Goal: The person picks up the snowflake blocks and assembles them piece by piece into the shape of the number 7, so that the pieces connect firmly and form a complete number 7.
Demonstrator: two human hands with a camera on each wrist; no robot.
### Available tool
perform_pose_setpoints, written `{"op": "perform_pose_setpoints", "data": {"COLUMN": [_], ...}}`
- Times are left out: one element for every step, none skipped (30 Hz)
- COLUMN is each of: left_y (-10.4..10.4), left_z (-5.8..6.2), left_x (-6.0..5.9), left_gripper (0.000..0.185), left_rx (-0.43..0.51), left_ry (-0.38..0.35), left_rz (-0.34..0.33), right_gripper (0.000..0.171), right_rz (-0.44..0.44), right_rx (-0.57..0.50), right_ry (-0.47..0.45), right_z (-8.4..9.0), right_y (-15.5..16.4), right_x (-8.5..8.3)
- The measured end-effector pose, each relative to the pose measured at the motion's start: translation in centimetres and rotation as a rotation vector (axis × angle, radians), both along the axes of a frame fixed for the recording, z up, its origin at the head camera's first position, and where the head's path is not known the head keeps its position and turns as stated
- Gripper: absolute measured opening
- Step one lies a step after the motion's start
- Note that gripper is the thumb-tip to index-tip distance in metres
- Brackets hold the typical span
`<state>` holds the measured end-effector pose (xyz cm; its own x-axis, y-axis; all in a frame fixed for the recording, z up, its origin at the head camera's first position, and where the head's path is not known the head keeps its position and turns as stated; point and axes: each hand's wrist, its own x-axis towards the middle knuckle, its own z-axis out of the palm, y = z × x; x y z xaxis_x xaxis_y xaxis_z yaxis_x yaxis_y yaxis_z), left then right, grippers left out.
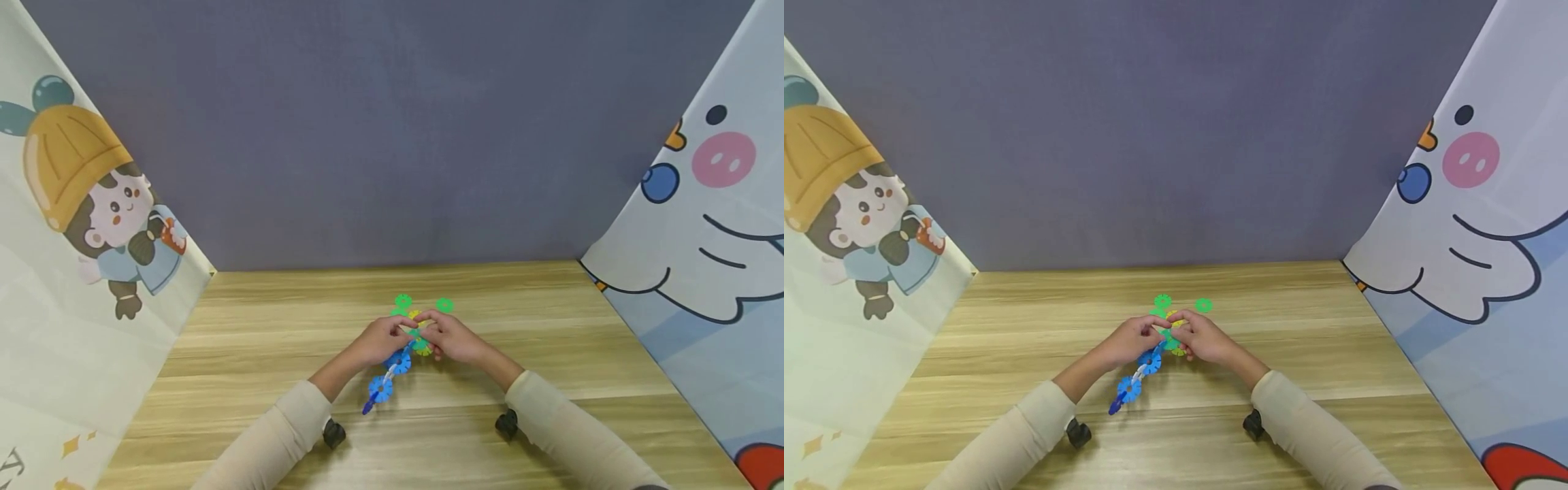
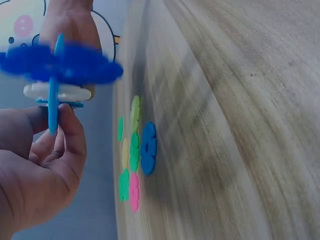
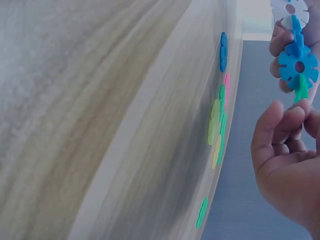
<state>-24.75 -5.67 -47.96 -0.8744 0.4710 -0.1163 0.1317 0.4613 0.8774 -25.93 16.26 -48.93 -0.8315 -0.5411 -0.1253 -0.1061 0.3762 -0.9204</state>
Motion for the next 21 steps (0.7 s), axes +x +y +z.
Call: {"op": "perform_pose_setpoints", "data": {"left_y": [-0.1, -0.2, -0.3, -0.4, -0.5, -0.6, -0.7, -0.8, -0.9, -1.0, -1.1, -1.2, -1.3, -1.5, -1.6, -1.7, -1.9, -2.0, -2.1, -2.2, -2.3], "left_z": [0.0, 0.1, 0.1, 0.2, 0.2, 0.2, 0.2, 0.1, 0.1, 0.0, -0.1, -0.1, -0.2, -0.2, -0.3, -0.3, -0.4, -0.4, -0.5, -0.5, -0.5], "left_x": [0.0, 0.0, 0.0, 0.0, 0.0, 0.0, 0.0, 0.0, 0.0, 0.0, 0.0, 0.1, 0.1, 0.1, 0.2, 0.2, 0.2, 0.3, 0.3, 0.3, 0.4], "left_gripper": [0.032, 0.033, 0.034, 0.034, 0.035, 0.035, 0.036, 0.036, 0.037, 0.038, 0.038, 0.039, 0.039, 0.039, 0.039, 0.038, 0.038, 0.037, 0.037, 0.037, 0.037], "left_rx": [0.011, 0.024, 0.034, 0.043, 0.053, 0.061, 0.072, 0.083, 0.092, 0.104, 0.117, 0.127, 0.140, 0.147, 0.155, 0.163, 0.167, 0.173, 0.183, 0.192, 0.198], "left_ry": [-0.009, -0.021, -0.031, -0.041, -0.050, -0.058, -0.063, -0.070, -0.079, -0.088, -0.101, -0.115, -0.130, -0.147, -0.162, -0.178, -0.187, -0.196, -0.207, -0.220, -0.230], "left_rz": [0.003, 0.006, 0.013, 0.020, 0.027, 0.036, 0.044, 0.052, 0.060, 0.065, 0.071, 0.079, 0.085, 0.092, 0.100, 0.108, 0.114, 0.121, 0.128, 0.135, 0.141], "right_gripper": [0.032, 0.032, 0.032, 0.031, 0.031, 0.031, 0.031, 0.031, 0.030, 0.030, 0.029, 0.028, 0.028, 0.027, 0.026, 0.026, 0.026, 0.027, 0.029, 0.030, 0.033], "right_rz": [-0.009, -0.019, -0.030, -0.040, -0.049, -0.051, -0.053, -0.055, -0.055, -0.056, -0.054, -0.053, -0.053, -0.051, -0.048, -0.046, -0.041, -0.038, -0.034, -0.030, -0.021], "right_rx": [0.000, 0.001, 0.002, 0.002, 0.001, 0.004, 0.011, 0.027, 0.047, 0.068, 0.103, 0.145, 0.191, 0.237, 0.280, 0.325, 0.368, 0.397, 0.422, 0.448, 0.472], "right_ry": [-0.007, -0.015, -0.021, -0.028, -0.033, -0.032, -0.029, -0.017, -0.002, 0.013, 0.038, 0.067, 0.092, 0.124, 0.150, 0.180, 0.212, 0.237, 0.262, 0.292, 0.318], "right_z": [0.0, -0.1, -0.1, 0.0, 0.0, 0.1, 0.1, 0.1, 0.0, 0.0, -0.1, -0.2, -0.3, -0.5, -0.7, -0.9, -1.1, -1.3, -1.5, -1.6, -1.8], "right_y": [-0.1, -0.1, -0.1, -0.2, -0.2, -0.2, -0.2, -0.1, -0.1, 0.0, 0.0, 0.1, 0.1, 0.2, 0.3, 0.3, 0.3, 0.3, 0.3, 0.2, 0.1], "right_x": [-0.1, -0.1, -0.2, -0.2, -0.2, -0.2, -0.3, -0.3, -0.3, -0.3, -0.3, -0.3, -0.3, -0.3, -0.3, -0.4, -0.4, -0.4, -0.5, -0.5, -0.5]}}
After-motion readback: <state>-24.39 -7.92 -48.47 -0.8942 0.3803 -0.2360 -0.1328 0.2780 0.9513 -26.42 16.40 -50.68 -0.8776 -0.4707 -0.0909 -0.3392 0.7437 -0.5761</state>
